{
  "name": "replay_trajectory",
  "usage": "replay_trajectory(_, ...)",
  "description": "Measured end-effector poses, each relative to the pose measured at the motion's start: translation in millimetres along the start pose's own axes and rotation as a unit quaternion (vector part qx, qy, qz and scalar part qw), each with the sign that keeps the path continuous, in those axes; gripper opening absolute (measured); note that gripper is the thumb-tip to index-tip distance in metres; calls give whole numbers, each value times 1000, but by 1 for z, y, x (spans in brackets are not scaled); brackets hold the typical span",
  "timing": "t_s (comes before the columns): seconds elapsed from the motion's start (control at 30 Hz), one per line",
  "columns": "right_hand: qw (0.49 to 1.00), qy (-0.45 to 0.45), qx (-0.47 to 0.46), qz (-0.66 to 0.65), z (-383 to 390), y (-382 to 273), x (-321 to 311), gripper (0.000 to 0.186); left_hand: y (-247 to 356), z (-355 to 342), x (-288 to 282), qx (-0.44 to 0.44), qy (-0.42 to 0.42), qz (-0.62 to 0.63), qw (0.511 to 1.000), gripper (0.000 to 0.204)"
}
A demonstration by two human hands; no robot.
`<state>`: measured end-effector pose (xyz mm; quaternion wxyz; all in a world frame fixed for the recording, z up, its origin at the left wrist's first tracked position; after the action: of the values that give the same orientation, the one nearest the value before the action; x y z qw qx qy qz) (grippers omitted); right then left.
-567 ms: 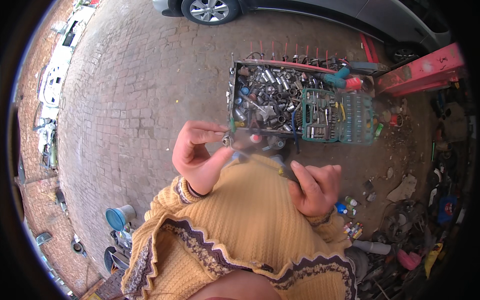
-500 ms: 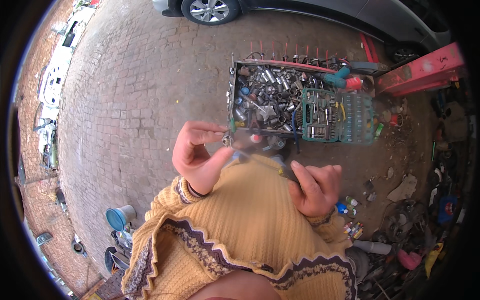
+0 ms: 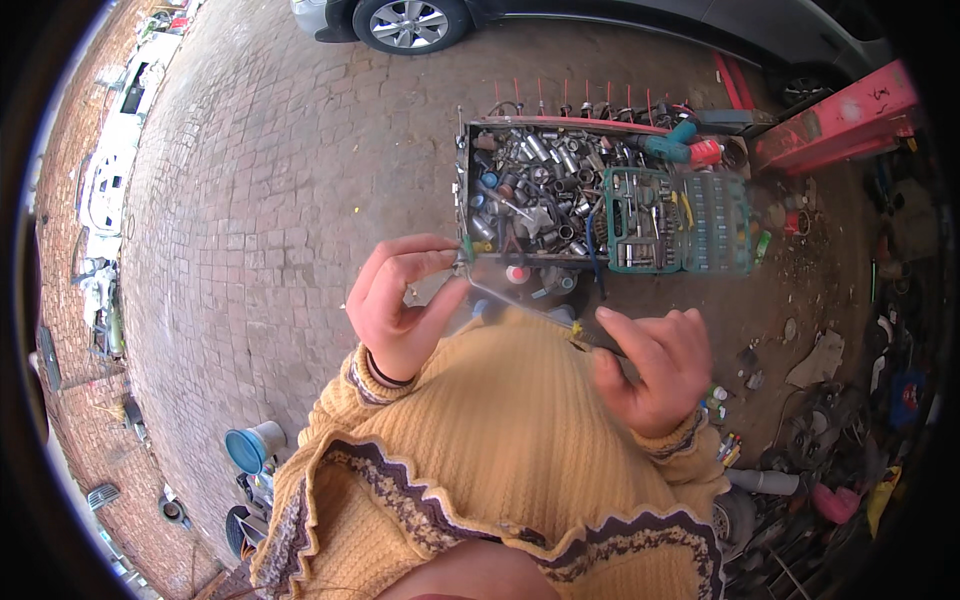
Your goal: The person uses a screwdriver to manipulate a small metal lock cylinder, repeatedly prying and rotating internal components. They then pick up a small metal pin and insert it into the cylinder, adjusting it with both hands.
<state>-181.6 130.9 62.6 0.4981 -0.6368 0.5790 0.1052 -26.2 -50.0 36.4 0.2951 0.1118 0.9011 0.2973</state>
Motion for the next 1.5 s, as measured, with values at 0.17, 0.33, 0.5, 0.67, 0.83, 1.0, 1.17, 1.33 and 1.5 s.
replay_trajectory(0.17, 996, -35, 43, -63, -11, 9, -6, 27, -7, 1, 1, -37, -1, 127, 991, 28)
replay_trajectory(0.33, 980, -80, 102, -150, -19, 24, -9, 21, -14, 0, 3, -52, 3, 239, 970, 32)
replay_trajectory(0.5, 976, -92, 94, -172, -17, 30, -9, 22, -18, 13, 6, -220, 25, 398, 890, 25)
replay_trajectory(0.67, 973, -67, 67, -213, -9, 32, 2, 26, -21, 19, 12, -261, 72, 495, 826, 28)
replay_trajectory(0.83, 971, -46, 70, -223, -3, 34, 8, 27, -22, 18, 16, -230, 58, 572, 785, 25)
replay_trajectory(1.0, 973, -39, 68, -217, -2, 33, 9, 25, -24, 20, 20, -228, 52, 582, 779, 25)
replay_trajectory(1.17, 980, -31, 49, -188, 0, 29, 6, 25, -21, 19, 20, -226, 69, 555, 798, 27)
replay_trajectory(1.33, 980, -33, 56, -187, 1, 28, 7, 25, -19, 18, 16, -233, 91, 522, 815, 29)
replay_trajectory(1.5, 971, -53, 77, -221, 2, 34, 15, 24, -20, 20, 16, -235, 98, 526, 812, 29)
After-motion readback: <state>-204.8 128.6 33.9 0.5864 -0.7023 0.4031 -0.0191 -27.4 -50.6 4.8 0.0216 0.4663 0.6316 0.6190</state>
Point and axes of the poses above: each hand's wrist, its own z-axis away from the middle knuckle, its own x-axis out of the palm, y = z × x, the point moved 5 cm from there along -z, towards the middle knuckle, and after that the axes turned 11 degrees about x, right-handed, at the moved point
